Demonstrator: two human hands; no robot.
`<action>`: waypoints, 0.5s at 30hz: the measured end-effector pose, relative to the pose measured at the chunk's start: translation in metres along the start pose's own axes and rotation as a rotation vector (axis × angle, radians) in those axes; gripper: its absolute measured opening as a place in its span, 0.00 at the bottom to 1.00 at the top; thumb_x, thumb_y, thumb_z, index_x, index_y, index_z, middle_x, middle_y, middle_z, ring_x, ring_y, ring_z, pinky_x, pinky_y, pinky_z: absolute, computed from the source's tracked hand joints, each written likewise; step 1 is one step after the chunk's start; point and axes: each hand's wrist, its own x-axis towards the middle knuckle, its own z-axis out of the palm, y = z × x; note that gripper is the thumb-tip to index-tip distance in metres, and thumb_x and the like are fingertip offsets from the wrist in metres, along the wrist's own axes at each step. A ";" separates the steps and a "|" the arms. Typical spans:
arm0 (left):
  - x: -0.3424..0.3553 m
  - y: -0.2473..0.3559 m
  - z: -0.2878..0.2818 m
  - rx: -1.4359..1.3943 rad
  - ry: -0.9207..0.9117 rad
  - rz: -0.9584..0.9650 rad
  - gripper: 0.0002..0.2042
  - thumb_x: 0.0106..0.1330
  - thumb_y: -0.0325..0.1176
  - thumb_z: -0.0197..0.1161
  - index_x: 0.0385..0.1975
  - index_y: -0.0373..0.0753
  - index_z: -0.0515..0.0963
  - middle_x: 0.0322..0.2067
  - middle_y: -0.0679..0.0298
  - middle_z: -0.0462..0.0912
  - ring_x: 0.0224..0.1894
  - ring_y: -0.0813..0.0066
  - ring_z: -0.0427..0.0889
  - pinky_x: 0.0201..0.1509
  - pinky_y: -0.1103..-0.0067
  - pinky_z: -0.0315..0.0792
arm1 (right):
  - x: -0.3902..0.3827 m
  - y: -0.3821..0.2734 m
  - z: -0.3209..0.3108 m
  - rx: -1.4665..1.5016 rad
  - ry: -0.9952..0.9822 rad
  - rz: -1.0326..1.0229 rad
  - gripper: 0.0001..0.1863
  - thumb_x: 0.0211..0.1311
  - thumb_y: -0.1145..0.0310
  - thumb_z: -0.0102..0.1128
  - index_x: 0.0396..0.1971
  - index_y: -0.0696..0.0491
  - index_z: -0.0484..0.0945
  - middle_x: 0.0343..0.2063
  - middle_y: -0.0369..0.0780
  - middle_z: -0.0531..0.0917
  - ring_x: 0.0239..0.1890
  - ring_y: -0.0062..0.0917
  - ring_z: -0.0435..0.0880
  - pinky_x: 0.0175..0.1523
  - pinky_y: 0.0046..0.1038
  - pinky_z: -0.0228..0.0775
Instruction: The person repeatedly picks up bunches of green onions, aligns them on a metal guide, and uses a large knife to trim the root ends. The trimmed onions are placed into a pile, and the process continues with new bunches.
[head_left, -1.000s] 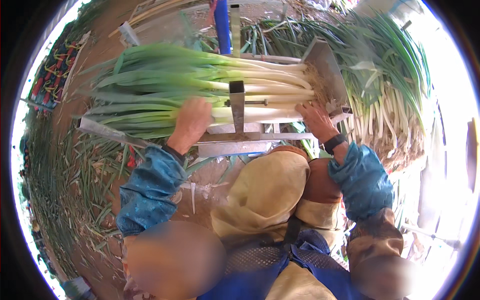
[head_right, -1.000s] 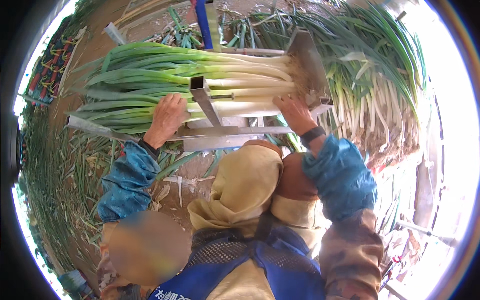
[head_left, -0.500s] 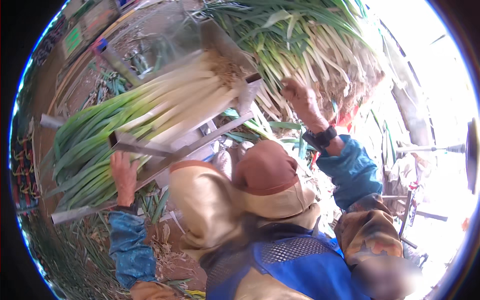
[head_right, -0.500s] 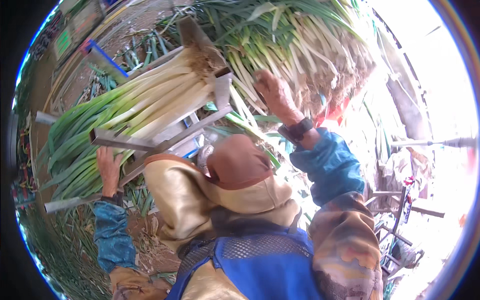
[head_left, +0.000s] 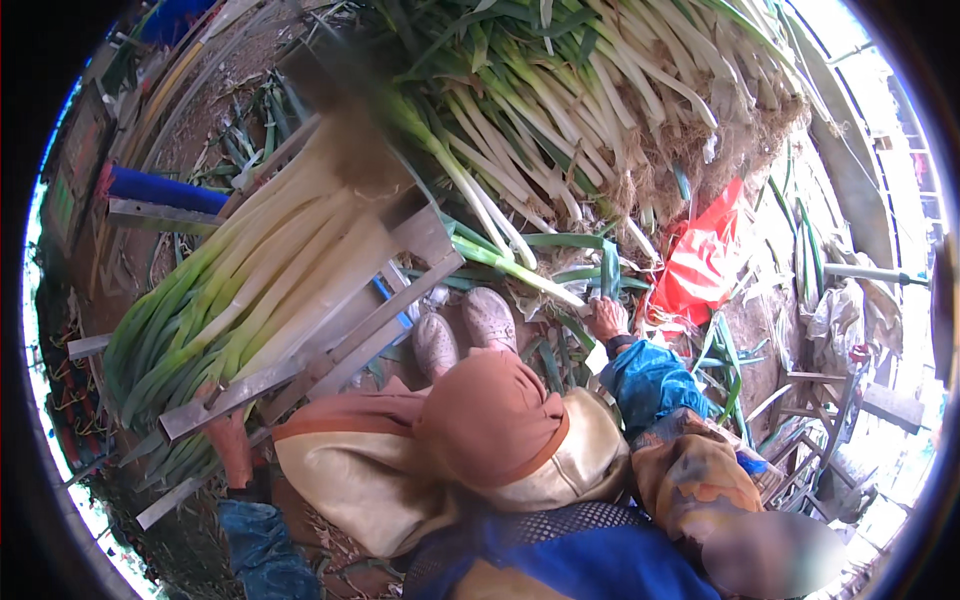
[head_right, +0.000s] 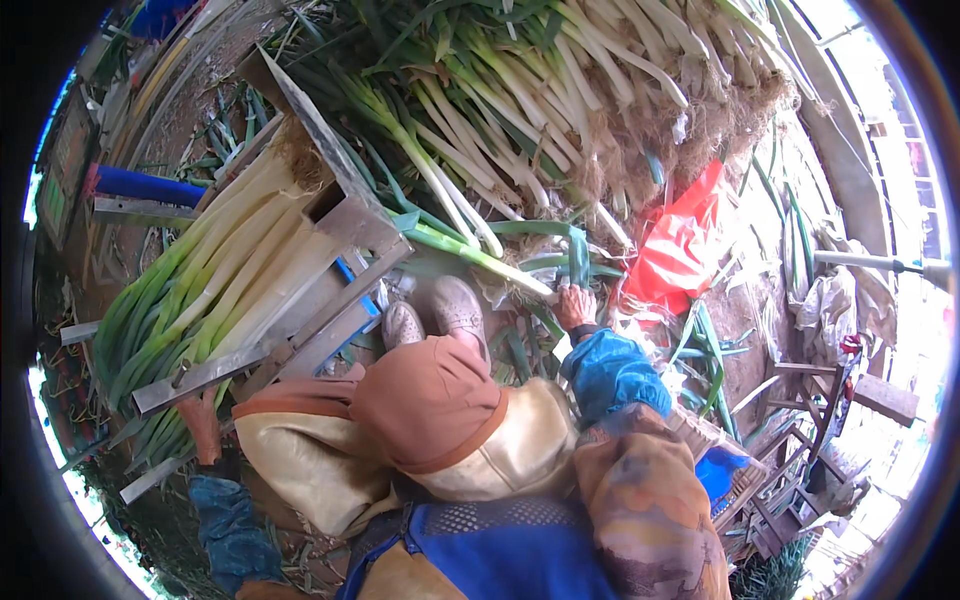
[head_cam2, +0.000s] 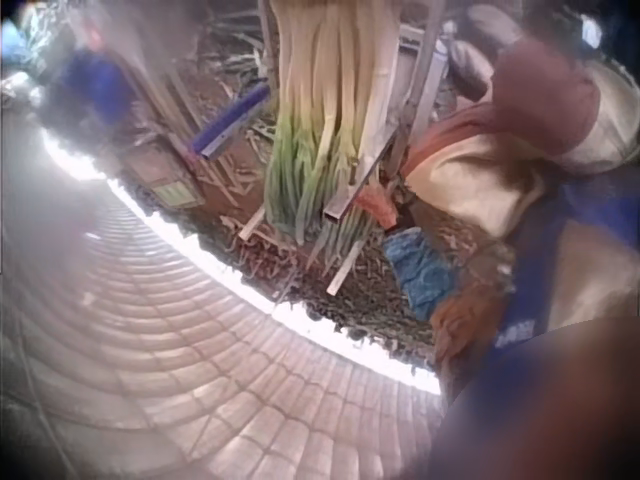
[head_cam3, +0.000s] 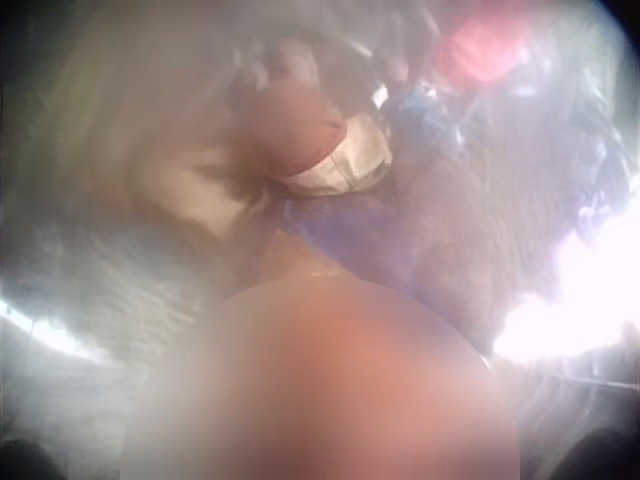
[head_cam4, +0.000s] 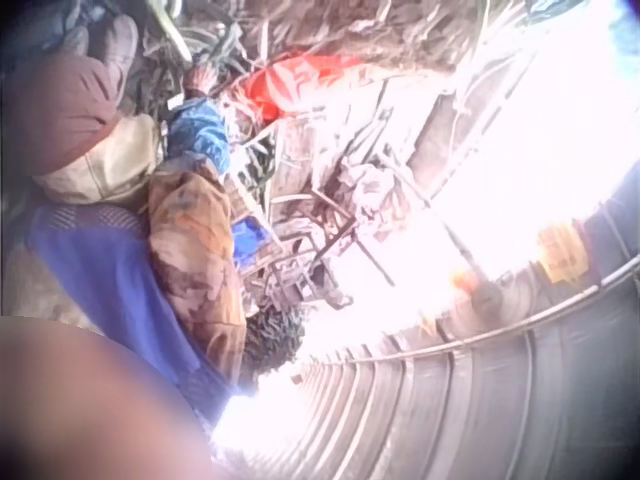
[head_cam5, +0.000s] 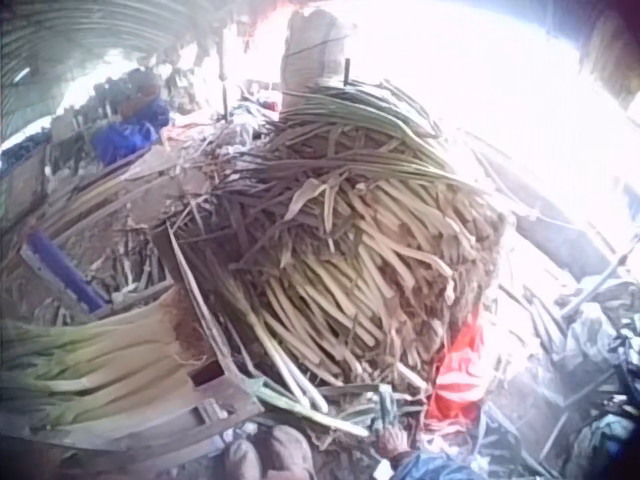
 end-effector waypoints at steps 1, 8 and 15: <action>-0.001 -0.005 0.000 0.002 0.035 -0.007 0.20 0.50 0.25 0.65 0.45 0.30 0.71 0.46 0.52 0.71 0.51 0.52 0.67 0.57 0.67 0.59 | 0.004 -0.005 -0.005 0.094 -0.149 0.042 0.13 0.47 0.60 0.59 0.31 0.52 0.76 0.26 0.46 0.79 0.31 0.44 0.79 0.36 0.41 0.71; 0.006 0.004 0.003 0.086 0.030 0.091 0.18 0.50 0.26 0.63 0.42 0.33 0.71 0.44 0.54 0.70 0.50 0.53 0.66 0.55 0.64 0.59 | -0.001 -0.024 -0.094 1.044 -0.111 0.293 0.13 0.52 0.63 0.59 0.30 0.58 0.74 0.20 0.37 0.78 0.23 0.20 0.76 0.31 0.25 0.68; 0.003 0.001 -0.007 0.212 0.050 0.190 0.16 0.50 0.26 0.61 0.41 0.33 0.70 0.42 0.53 0.70 0.47 0.52 0.67 0.51 0.63 0.61 | 0.082 -0.120 -0.137 1.322 0.010 0.232 0.11 0.52 0.67 0.60 0.30 0.57 0.72 0.20 0.32 0.70 0.21 0.15 0.67 0.24 0.20 0.62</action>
